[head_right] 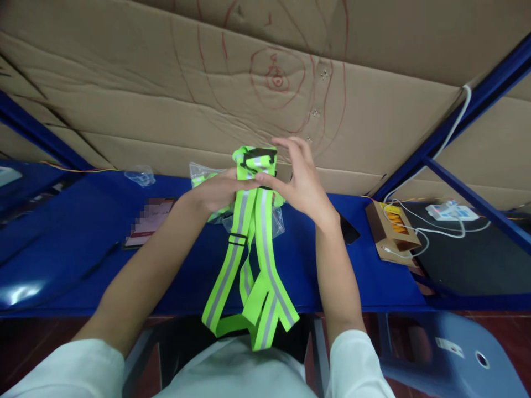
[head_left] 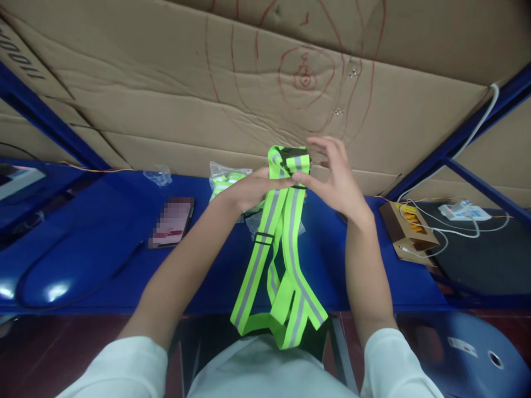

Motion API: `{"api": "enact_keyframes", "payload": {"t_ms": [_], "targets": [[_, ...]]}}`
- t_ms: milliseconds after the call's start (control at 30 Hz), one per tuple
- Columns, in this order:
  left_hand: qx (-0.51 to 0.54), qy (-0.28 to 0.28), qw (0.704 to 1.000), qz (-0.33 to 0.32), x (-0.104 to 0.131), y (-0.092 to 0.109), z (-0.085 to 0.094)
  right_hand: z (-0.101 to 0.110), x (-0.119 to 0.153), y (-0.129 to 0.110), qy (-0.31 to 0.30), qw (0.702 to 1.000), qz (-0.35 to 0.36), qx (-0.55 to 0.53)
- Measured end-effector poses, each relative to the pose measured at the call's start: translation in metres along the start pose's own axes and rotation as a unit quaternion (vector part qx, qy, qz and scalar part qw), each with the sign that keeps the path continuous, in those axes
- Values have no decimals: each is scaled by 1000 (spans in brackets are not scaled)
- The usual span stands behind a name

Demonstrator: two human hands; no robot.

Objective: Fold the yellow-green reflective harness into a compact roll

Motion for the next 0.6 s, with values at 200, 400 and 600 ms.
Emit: {"api": "enact_keyframes", "payload": {"t_ms": [200, 400, 600], "targets": [[-10, -12, 999, 45, 6, -10, -10, 0, -1, -16, -45, 998, 49, -1], [68, -2, 996, 56, 0, -23, -18, -10, -3, -16, -39, 998, 54, 11], [135, -23, 989, 51, -6, -32, -31, -3, -4, -9, -49, 996, 68, -30]]}}
Point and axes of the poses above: each hand's wrist, its own x-axis away from the middle knuckle, its own z-axis out of the back of the hand, y = z × x, the point moved 9 cm from there along -x, towards the middle knuckle, and after that the axes turned 11 degrees about x, right-handed, at the moved point
